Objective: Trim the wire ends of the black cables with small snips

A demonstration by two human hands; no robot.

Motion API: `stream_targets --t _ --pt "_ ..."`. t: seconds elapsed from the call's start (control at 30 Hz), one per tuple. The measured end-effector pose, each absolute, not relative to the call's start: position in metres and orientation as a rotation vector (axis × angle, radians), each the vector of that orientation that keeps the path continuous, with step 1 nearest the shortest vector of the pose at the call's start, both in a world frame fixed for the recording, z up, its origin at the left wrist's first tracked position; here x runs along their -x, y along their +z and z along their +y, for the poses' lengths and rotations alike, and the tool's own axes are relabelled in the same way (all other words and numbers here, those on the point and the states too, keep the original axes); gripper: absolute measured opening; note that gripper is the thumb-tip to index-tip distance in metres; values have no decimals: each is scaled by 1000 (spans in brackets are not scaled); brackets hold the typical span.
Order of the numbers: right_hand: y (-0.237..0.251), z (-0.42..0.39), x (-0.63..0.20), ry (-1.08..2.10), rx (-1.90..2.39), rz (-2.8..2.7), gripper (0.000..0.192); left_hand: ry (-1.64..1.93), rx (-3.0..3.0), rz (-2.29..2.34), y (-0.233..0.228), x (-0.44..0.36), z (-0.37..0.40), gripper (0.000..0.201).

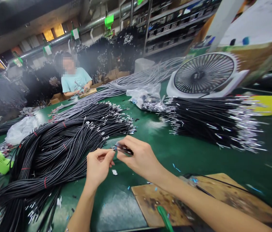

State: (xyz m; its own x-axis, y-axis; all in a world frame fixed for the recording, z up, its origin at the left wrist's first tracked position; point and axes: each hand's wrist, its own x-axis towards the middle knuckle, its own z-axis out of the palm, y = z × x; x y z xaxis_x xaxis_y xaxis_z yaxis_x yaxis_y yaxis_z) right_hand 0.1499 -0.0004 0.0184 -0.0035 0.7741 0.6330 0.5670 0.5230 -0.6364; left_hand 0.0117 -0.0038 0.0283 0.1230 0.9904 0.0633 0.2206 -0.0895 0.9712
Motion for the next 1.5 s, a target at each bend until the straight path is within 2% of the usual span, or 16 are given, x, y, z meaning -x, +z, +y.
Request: stream_targets --t 0.1,0.2,0.27,0.33,0.43,0.57,0.63,0.83,0.93,1.1,1.23,1.3,1.37,1.5 --pt "27 -1 -149 678 1137 -1521 10 981 -1461 1191 34 -6 -2 25" --pt "35 2 -150 1238 1106 -1376 16 1134 -1514 1114 30 -2 0 20" --pt "37 5 -152 1385 1082 -1366 18 1267 -1648 1085 24 -1 1 19" --pt "38 7 -154 1406 1080 -1358 21 1370 -1820 1083 18 1 2 17" --pt "37 6 -156 1313 1067 -1413 28 1468 -2036 1098 13 2 1 16" --pt "33 -1 -154 877 1030 -1624 29 1516 -2259 1090 11 3 2 17" --pt "31 -4 -151 758 982 -1698 30 1569 -2292 1111 11 3 2 15" --pt "31 -2 -153 769 1005 -1621 24 1650 -2296 1241 11 5 1 18" --pt "33 0 -154 675 1009 -1635 27 1609 -2410 1295 14 4 -1 21" --pt "26 -6 -152 159 902 -1809 23 1548 -2602 1321 12 -3 -3 22" --pt "18 -14 -151 -261 742 -1905 27 1580 -2596 1323 10 -6 -4 26" --pt "19 -16 -152 -185 732 -1855 24 1612 -2567 1318 13 -5 -5 27" --pt "23 -15 -154 53 851 -1750 20 1684 -2544 1299 17 -4 -5 28" --pt "33 -11 -156 462 1022 -1697 32 1811 -2470 1297 22 1 -6 27"
